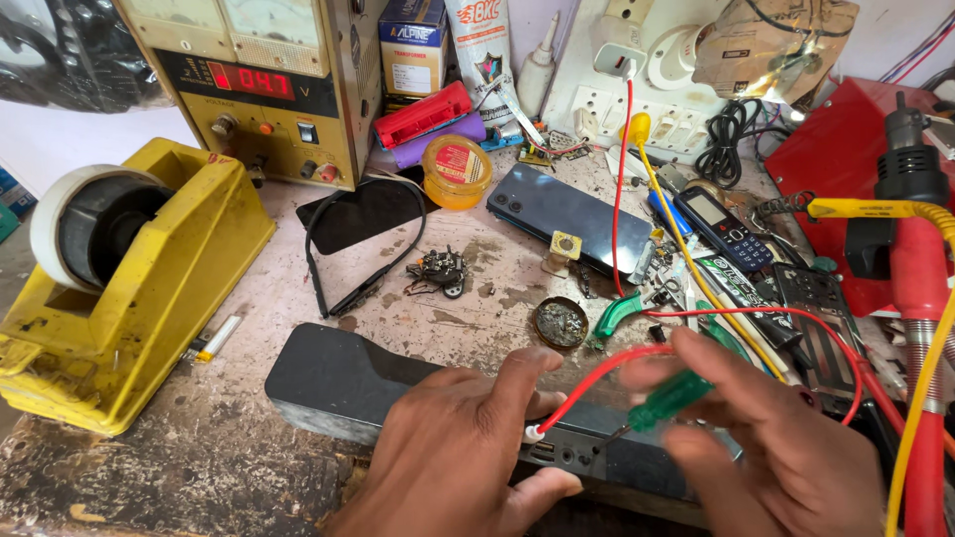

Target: The person disassembles a black power strip, removes the internal circuit board, and uses a screwdriver to adjust components. They then connect red and black test leads to the power strip's input terminals and appear to test the device while manipulating the internal parts.

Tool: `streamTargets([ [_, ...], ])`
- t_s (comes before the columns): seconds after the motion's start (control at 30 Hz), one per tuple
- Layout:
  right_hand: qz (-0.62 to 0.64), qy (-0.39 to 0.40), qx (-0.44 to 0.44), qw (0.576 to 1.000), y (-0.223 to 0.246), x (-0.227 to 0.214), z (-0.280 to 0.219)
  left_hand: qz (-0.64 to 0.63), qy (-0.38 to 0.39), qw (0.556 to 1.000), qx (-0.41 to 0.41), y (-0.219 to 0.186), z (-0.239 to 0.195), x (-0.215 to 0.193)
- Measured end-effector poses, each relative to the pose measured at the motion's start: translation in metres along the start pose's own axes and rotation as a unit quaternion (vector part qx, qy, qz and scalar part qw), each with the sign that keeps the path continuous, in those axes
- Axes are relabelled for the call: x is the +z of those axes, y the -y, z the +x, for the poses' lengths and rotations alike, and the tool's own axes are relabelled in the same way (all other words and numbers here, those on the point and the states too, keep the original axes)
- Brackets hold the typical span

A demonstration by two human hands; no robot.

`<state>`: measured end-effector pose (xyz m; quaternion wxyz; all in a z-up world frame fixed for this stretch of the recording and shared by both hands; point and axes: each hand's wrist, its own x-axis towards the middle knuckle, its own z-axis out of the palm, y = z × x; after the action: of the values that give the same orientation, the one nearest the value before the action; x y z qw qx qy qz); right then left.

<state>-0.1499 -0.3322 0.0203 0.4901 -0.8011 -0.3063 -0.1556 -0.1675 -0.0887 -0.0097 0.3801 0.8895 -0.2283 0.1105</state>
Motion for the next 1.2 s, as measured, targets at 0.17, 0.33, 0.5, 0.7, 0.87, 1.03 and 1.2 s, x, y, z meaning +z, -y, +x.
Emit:
streamTargets([
  [0.17, -0.141, 0.091, -0.056, 0.984, 0.0, -0.017, 0.009, -0.011, -0.02, 0.999, 0.03, 0.003, -0.001, 0.002],
  [0.33, -0.117, 0.156, -0.065, 0.979, 0.002, -0.026, 0.015, -0.013, 0.001, 1.0, 0.005, 0.001, 0.0, 0.0],
  [0.5, -0.183, 0.132, 0.064, 0.972, 0.001, -0.027, 0.011, -0.009, 0.005, 1.0, 0.0, -0.001, -0.001, -0.002],
  [0.7, -0.214, 0.187, 0.041, 0.958, 0.006, -0.034, 0.017, -0.006, -0.014, 1.0, 0.016, -0.005, -0.003, -0.004],
  [0.87, -0.223, 0.198, -0.064, 0.952, 0.004, -0.026, 0.023, -0.002, -0.012, 1.0, 0.012, -0.007, -0.004, -0.008],
  [1.03, -0.235, 0.111, -0.022, 0.966, 0.003, -0.026, 0.014, 0.005, -0.019, 1.0, 0.01, -0.009, -0.004, -0.008],
  [1.2, -0.243, 0.137, 0.047, 0.959, -0.002, -0.033, 0.015, -0.001, -0.019, 1.0, 0.009, -0.009, -0.002, -0.008],
])
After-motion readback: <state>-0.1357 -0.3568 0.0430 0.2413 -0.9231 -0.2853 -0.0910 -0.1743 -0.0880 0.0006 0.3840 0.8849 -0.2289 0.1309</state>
